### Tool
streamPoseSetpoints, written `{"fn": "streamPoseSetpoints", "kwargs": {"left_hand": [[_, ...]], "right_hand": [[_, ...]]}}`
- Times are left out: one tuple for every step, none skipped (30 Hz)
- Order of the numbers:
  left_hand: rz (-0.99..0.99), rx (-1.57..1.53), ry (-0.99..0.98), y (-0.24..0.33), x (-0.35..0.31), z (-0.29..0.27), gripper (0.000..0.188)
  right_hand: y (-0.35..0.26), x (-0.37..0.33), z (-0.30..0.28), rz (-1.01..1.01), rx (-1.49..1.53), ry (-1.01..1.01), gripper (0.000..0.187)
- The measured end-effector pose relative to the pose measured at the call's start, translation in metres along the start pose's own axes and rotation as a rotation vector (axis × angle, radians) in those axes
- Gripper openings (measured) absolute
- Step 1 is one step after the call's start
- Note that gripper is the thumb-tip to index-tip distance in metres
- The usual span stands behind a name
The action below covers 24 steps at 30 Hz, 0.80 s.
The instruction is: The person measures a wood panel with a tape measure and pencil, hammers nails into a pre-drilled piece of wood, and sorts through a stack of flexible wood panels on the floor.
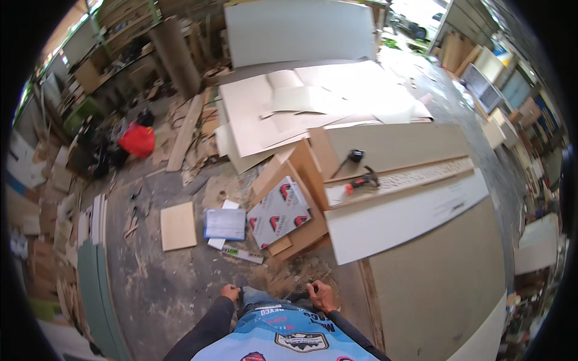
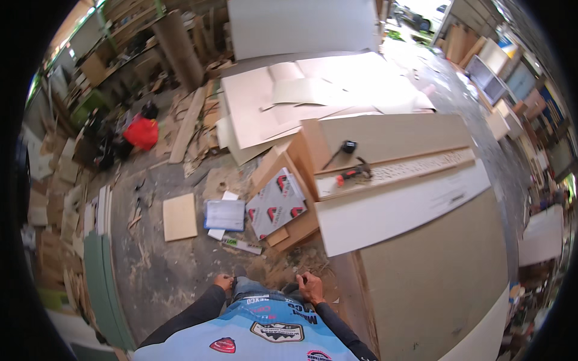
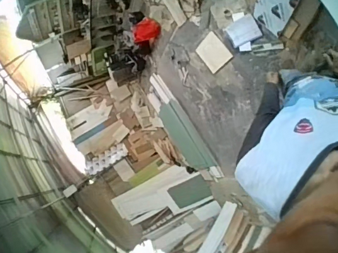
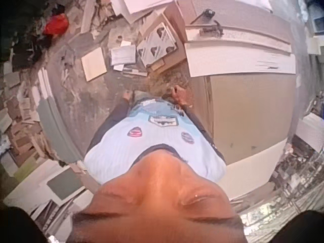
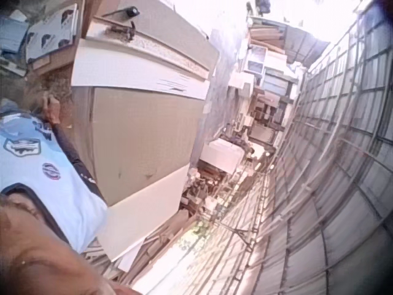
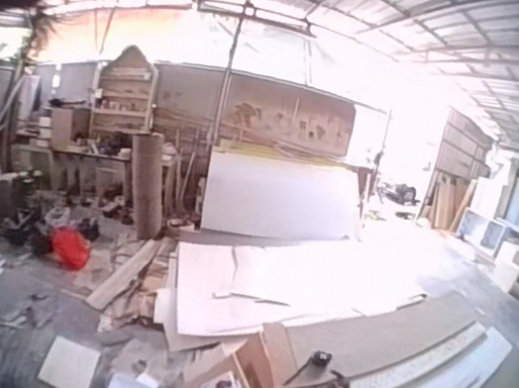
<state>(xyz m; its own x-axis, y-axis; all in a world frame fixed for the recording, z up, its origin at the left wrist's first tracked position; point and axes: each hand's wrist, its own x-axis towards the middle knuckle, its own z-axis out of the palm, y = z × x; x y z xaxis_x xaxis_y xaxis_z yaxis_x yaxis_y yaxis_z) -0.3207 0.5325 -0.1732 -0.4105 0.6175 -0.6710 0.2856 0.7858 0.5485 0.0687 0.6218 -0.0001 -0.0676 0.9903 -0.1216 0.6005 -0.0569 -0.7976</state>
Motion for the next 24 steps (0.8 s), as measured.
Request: {"fn": "streamPoseSetpoints", "kwargs": {"left_hand": [[-0.025, -0.138, 0.052, -0.001, -0.008, -0.008, 0.029], [-0.076, -0.231, 0.039, -0.002, -0.020, -0.020, 0.028], [-0.120, -0.324, 0.022, 0.008, -0.032, -0.030, 0.026], [-0.153, -0.415, 0.033, 0.007, -0.040, -0.051, 0.025], [-0.127, -0.453, 0.060, -0.014, -0.039, -0.061, 0.022], [-0.122, -0.493, 0.082, -0.040, -0.040, -0.074, 0.023], [-0.117, -0.524, 0.105, -0.076, -0.040, -0.087, 0.024], [-0.099, -0.546, 0.071, -0.102, -0.027, -0.091, 0.025], [0.022, -0.368, 0.102, -0.133, -0.026, -0.110, 0.024], [0.144, -0.184, 0.115, -0.158, -0.024, -0.129, 0.023], [0.254, -0.007, 0.118, -0.180, -0.028, -0.144, 0.022], [0.219, 0.168, -0.079, -0.178, -0.029, -0.155, 0.021], [0.196, 0.345, -0.285, -0.163, -0.027, -0.178, 0.019], [0.188, 0.431, -0.348, -0.163, -0.026, -0.205, 0.016], [-0.040, 0.118, -0.246, -0.178, -0.024, -0.224, 0.013], [-0.269, -0.363, -0.091, -0.194, -0.021, -0.245, 0.010], [-0.395, -0.684, 0.082, -0.200, -0.013, -0.261, 0.008], [-0.437, -0.827, 0.195, -0.204, -0.002, -0.277, 0.006], [-0.397, -0.809, 0.219, -0.204, 0.013, -0.291, 0.006], [-0.358, -0.788, 0.242, -0.203, 0.028, -0.306, 0.007], [-0.321, -0.770, 0.269, -0.201, 0.040, -0.315, 0.009], [-0.323, -0.784, 0.270, -0.193, 0.053, -0.322, 0.010], [-0.326, -0.800, 0.273, -0.185, 0.065, -0.328, 0.012], [-0.336, -0.812, 0.292, -0.182, 0.073, -0.338, 0.013]], "right_hand": [[0.005, -0.003, 0.023, 0.032, -0.003, -0.116, 0.025], [0.006, -0.005, 0.043, 0.039, -0.052, -0.245, 0.027], [0.009, -0.004, 0.058, 0.048, -0.105, -0.365, 0.028], [0.007, 0.001, 0.079, 0.035, -0.141, -0.488, 0.030], [0.007, 0.010, 0.096, 0.055, -0.131, -0.633, 0.033], [0.006, 0.023, 0.116, 0.019, -0.233, -0.738, 0.032], [0.001, 0.036, 0.139, -0.018, -0.331, -0.839, 0.030], [0.004, 0.052, 0.146, -0.011, -0.393, -0.787, 0.029], [0.002, 0.067, 0.159, -0.031, -0.443, -0.751, 0.027], [0.008, 0.083, 0.176, 0.021, -0.388, -0.617, 0.026], [0.009, 0.097, 0.191, 0.075, -0.358, -0.388, 0.027], [0.009, 0.108, 0.198, 0.206, -0.302, -0.153, 0.027], [0.008, 0.116, 0.200, 0.332, -0.249, 0.095, 0.028], [-0.006, 0.120, 0.211, 0.422, -0.136, 0.032, 0.028], [-0.023, 0.131, 0.224, 0.495, -0.007, -0.023, 0.027], [-0.040, 0.139, 0.236, 0.566, 0.123, -0.077, 0.027], [-0.061, 0.141, 0.246, 0.380, -0.012, -0.133, 0.026], [-0.082, 0.141, 0.257, 0.192, -0.145, -0.188, 0.026], [-0.098, 0.140, 0.263, 0.003, -0.291, -0.241, 0.025], [-0.106, 0.139, 0.273, 0.055, -0.278, -0.328, 0.025], [-0.112, 0.139, 0.282, 0.105, -0.267, -0.419, 0.025], [-0.115, 0.143, 0.291, 0.154, -0.250, -0.504, 0.025], [-0.105, 0.146, 0.303, 0.087, -0.337, -0.519, 0.031], [-0.110, 0.149, 0.314, 0.066, -0.420, -0.588, 0.032]]}}
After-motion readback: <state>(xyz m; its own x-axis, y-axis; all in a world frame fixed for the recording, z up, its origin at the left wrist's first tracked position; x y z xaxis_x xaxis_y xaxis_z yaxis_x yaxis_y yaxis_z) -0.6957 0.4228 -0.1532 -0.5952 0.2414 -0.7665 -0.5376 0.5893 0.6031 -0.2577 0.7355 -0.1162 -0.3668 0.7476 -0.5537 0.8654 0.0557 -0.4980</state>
